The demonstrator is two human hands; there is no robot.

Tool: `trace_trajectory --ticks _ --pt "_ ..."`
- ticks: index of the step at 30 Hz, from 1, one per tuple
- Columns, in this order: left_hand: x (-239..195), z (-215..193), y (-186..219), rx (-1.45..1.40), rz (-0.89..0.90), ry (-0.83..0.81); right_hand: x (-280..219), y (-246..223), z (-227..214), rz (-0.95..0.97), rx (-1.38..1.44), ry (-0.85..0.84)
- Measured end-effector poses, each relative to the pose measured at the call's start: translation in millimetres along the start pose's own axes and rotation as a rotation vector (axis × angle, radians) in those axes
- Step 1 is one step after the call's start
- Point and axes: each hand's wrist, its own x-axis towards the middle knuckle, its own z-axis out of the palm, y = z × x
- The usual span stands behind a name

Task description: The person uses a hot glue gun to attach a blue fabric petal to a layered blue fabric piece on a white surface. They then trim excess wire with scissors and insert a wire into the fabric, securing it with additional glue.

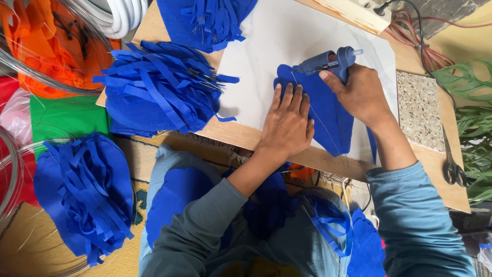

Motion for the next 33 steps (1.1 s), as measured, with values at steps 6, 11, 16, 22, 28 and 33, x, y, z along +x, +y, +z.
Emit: trace_trajectory --ticks 6,11,16,22,28,33 --pt "0.2 2.3 -1.1 0.003 -0.005 -0.021 -1.5 -0.6 0.5 -0.022 0.013 0.0" --pt "0.1 1.3 0.0 0.019 -0.015 -0.037 -8.6 -18.6 -6.8 -0.032 0.029 0.005" --pt "0.3 -2.1 0.9 0.012 -0.021 -0.057 -3.7 -7.4 1.2 -0.03 0.001 0.019" --pt "1.6 -2.0 0.0 -0.012 -0.027 -0.07 -5.0 -12.3 0.9 -0.026 -0.008 0.02" --pt "2.1 -1.8 -0.4 -0.022 -0.027 -0.068 -1.3 3.0 8.0 -0.03 -0.022 0.011" --pt "2.7 -4.4 0.3 -0.021 -0.035 -0.075 -1.9 -2.5 5.0 -0.027 -0.024 0.014"
